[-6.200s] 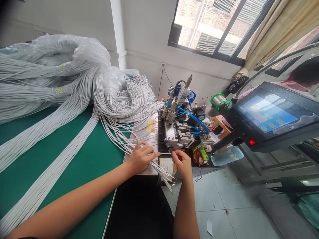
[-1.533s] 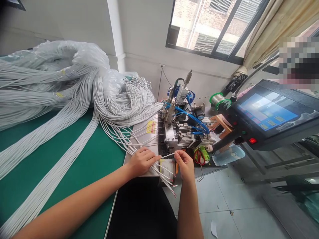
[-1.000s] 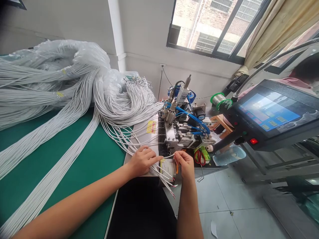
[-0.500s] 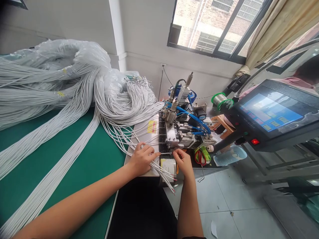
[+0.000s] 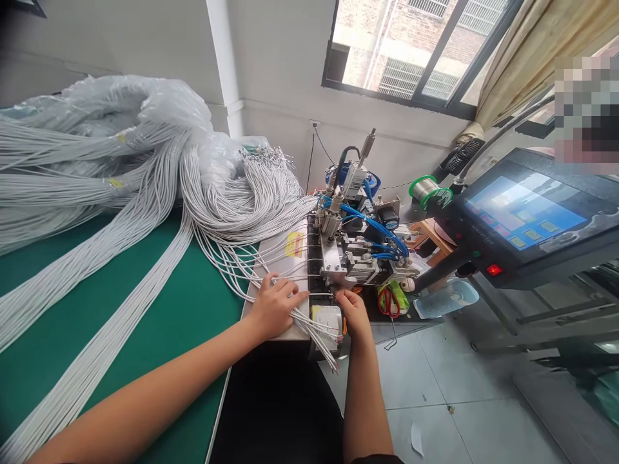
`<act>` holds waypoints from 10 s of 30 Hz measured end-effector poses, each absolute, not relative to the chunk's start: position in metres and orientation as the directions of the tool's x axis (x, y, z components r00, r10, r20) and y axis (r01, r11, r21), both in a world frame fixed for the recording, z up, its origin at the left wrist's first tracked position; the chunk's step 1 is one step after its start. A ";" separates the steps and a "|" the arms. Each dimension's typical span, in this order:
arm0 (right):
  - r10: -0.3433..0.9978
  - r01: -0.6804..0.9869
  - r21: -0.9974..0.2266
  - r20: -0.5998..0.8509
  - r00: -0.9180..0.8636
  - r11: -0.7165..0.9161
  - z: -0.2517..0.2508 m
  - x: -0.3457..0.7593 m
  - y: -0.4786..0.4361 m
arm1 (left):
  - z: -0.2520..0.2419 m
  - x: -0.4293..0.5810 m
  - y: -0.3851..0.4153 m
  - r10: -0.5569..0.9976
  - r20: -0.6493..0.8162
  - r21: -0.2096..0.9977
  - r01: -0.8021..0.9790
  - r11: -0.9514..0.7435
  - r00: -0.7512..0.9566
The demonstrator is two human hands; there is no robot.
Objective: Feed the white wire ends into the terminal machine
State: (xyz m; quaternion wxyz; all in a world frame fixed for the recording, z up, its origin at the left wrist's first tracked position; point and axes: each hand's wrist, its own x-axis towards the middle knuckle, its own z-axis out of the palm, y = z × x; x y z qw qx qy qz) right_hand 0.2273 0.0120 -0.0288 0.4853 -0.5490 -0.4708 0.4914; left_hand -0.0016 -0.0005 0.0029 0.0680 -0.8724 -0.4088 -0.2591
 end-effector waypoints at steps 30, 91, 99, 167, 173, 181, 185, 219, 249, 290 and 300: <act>0.982 0.432 -0.883 0.187 -0.026 0.180 0.018 0.235 -0.033 | -0.001 -0.001 0.001 0.610 0.587 0.094 0.703 -0.705 0.533; 0.995 0.238 -0.971 0.025 0.094 0.002 -0.010 0.255 -0.018 | 0.003 -0.002 0.001 0.666 0.531 0.114 0.735 -0.669 0.524; 0.978 0.435 -0.896 -0.010 -0.207 0.083 0.031 0.257 -0.044 | 0.003 -0.001 0.000 0.687 0.514 0.134 0.743 -0.656 0.514; 0.991 -0.077 -0.996 0.027 0.130 0.038 -0.001 0.231 -0.023 | -0.003 -0.001 0.004 0.463 0.648 0.009 0.602 -0.798 0.604; 0.991 -0.087 -0.995 0.027 0.128 0.038 -0.001 0.230 -0.022 | -0.003 -0.001 0.004 0.461 0.658 0.012 0.603 -0.797 0.596; 0.991 -0.052 -0.998 0.036 0.129 0.043 -0.005 0.230 -0.021 | -0.004 -0.001 0.004 0.466 0.649 0.007 0.608 -0.794 0.601; 0.991 -0.025 -0.999 0.039 0.131 0.043 -0.006 0.230 -0.021 | -0.005 -0.001 0.005 0.472 0.639 0.011 0.606 -0.795 0.607; 0.981 0.390 -0.919 0.120 0.151 0.053 -0.003 0.233 -0.012 | 0.003 -0.003 0.003 0.489 0.638 0.020 0.623 -0.782 0.594; 0.991 0.099 -0.994 -0.028 0.132 -0.041 -0.027 0.231 0.002 | -0.002 -0.001 0.003 0.675 0.511 0.119 0.734 -0.668 0.531; 0.976 0.180 -0.976 0.153 0.156 0.124 0.004 0.225 -0.016 | 0.000 -0.004 0.003 0.455 0.610 -0.008 0.579 -0.815 0.649; 0.985 0.458 -0.878 0.170 0.021 0.142 -0.011 0.236 0.002 | 0.003 -0.002 0.002 0.595 0.517 0.044 0.675 -0.737 0.615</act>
